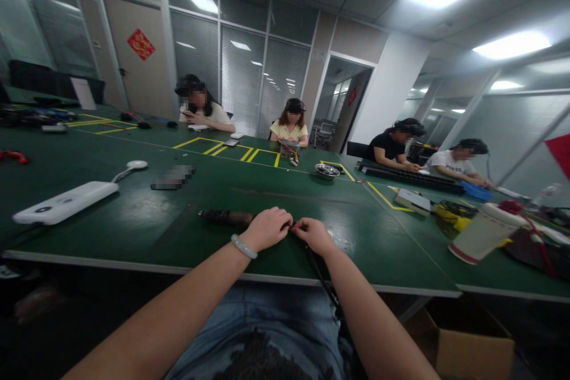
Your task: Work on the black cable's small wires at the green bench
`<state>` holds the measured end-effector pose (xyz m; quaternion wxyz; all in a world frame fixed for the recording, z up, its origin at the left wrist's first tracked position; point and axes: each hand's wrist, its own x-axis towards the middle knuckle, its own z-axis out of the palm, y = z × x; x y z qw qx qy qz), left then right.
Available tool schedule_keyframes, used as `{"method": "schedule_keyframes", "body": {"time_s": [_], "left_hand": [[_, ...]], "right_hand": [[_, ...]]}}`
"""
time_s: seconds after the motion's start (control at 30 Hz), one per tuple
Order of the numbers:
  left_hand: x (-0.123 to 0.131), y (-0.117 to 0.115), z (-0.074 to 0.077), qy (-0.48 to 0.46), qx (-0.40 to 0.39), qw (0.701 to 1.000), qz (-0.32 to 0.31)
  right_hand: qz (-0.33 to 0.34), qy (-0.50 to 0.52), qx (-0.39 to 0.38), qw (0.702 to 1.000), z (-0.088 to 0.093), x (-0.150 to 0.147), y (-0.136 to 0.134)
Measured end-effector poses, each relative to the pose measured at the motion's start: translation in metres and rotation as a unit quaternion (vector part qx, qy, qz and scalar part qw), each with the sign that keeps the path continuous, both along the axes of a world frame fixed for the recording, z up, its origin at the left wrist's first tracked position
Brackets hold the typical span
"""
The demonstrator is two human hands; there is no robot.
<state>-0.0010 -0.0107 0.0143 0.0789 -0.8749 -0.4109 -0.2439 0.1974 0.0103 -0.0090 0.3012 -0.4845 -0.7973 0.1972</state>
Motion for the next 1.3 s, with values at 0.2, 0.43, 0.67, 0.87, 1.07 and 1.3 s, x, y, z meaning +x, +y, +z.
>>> {"method": "schedule_keyframes", "body": {"time_s": [0.2,0.43,0.67,0.87,1.07,1.3], "left_hand": [[0.0002,0.0006,-0.0017,-0.008,-0.007,1.0,0.016],[0.0001,0.0002,-0.0001,-0.001,-0.001,1.0,0.003],[0.0005,-0.0005,0.0006,-0.009,-0.007,1.0,0.017],[0.0005,-0.0008,-0.0001,-0.014,-0.006,1.0,0.022],[-0.0003,0.001,-0.0017,-0.006,-0.004,1.0,0.003],[0.0001,0.0009,-0.0014,-0.006,-0.008,1.0,0.01]], "right_hand": [[0.0,0.002,-0.008,1.0,-0.0001,0.0005,0.0009],[0.002,0.01,-0.013,1.0,-0.0007,0.0008,0.0011],[0.004,0.009,-0.008,1.0,-0.0015,0.0005,0.0009],[0.0,0.006,-0.01,1.0,-0.0044,0.0017,0.0032],[0.004,0.003,-0.009,1.0,-0.0001,0.0003,0.0003],[0.0,-0.001,-0.008,1.0,0.0011,0.0001,-0.0006]]}}
